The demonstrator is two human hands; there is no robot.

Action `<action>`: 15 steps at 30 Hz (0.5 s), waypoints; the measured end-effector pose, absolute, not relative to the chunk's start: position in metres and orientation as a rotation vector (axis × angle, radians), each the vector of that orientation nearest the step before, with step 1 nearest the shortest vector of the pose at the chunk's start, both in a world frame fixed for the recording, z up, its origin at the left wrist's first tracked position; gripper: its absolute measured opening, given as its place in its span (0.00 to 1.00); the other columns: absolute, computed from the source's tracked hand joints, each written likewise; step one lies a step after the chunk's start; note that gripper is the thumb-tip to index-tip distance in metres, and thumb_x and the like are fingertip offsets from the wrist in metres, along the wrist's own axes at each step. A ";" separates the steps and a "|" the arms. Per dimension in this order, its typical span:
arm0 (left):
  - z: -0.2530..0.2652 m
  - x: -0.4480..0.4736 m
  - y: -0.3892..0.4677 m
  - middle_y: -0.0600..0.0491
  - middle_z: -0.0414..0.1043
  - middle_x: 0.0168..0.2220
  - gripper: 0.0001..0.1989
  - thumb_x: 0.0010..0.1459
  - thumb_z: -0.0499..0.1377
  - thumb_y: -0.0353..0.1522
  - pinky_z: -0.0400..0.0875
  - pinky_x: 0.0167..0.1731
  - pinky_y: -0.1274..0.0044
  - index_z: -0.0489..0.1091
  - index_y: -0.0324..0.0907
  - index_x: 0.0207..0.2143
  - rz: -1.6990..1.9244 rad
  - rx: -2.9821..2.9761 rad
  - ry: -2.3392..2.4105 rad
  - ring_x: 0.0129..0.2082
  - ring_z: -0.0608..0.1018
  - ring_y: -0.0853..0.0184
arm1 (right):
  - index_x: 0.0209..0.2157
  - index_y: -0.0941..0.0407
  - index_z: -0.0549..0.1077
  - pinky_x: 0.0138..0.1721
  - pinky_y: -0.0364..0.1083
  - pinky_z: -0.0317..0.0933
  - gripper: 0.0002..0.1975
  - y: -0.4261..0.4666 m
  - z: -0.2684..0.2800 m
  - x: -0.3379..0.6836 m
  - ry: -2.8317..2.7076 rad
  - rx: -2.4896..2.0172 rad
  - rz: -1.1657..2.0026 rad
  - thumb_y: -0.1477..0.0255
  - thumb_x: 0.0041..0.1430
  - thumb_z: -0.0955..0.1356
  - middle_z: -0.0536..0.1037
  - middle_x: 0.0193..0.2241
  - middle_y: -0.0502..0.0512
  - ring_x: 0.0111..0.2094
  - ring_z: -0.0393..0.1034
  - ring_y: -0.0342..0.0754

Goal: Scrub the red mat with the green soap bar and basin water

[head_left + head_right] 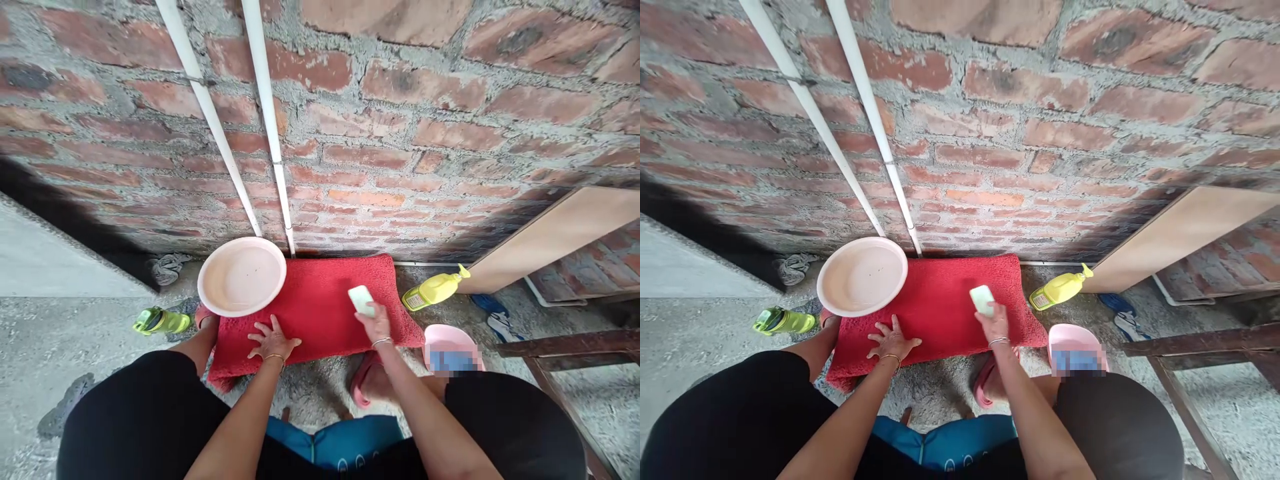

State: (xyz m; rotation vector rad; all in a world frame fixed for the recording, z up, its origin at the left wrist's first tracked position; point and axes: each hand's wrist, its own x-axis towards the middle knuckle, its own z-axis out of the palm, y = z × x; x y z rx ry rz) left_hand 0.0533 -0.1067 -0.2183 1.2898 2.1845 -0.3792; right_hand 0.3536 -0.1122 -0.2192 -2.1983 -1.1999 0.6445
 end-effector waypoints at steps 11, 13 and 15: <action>-0.204 0.030 -0.126 0.39 0.39 0.84 0.43 0.67 0.60 0.46 0.67 0.67 0.43 0.52 0.52 0.81 -0.385 1.364 2.051 0.81 0.50 0.38 | 0.55 0.46 0.79 0.57 0.55 0.63 0.24 -0.125 -0.195 0.268 -2.124 -2.266 0.684 0.69 0.55 0.77 0.80 0.56 0.58 0.56 0.74 0.59; -0.202 0.030 -0.127 0.40 0.40 0.84 0.42 0.68 0.60 0.45 0.66 0.68 0.44 0.53 0.52 0.80 -0.390 1.366 2.045 0.81 0.50 0.40 | 0.53 0.48 0.79 0.55 0.55 0.64 0.25 -0.128 -0.190 0.306 -1.956 -2.451 0.566 0.72 0.52 0.77 0.82 0.51 0.60 0.54 0.76 0.59; -0.200 0.031 -0.126 0.40 0.42 0.83 0.41 0.67 0.60 0.43 0.67 0.67 0.44 0.55 0.52 0.79 -0.391 1.362 2.054 0.81 0.51 0.39 | 0.50 0.51 0.80 0.53 0.56 0.66 0.23 -0.137 -0.185 0.347 -1.630 -2.638 0.552 0.72 0.50 0.76 0.83 0.46 0.63 0.51 0.78 0.60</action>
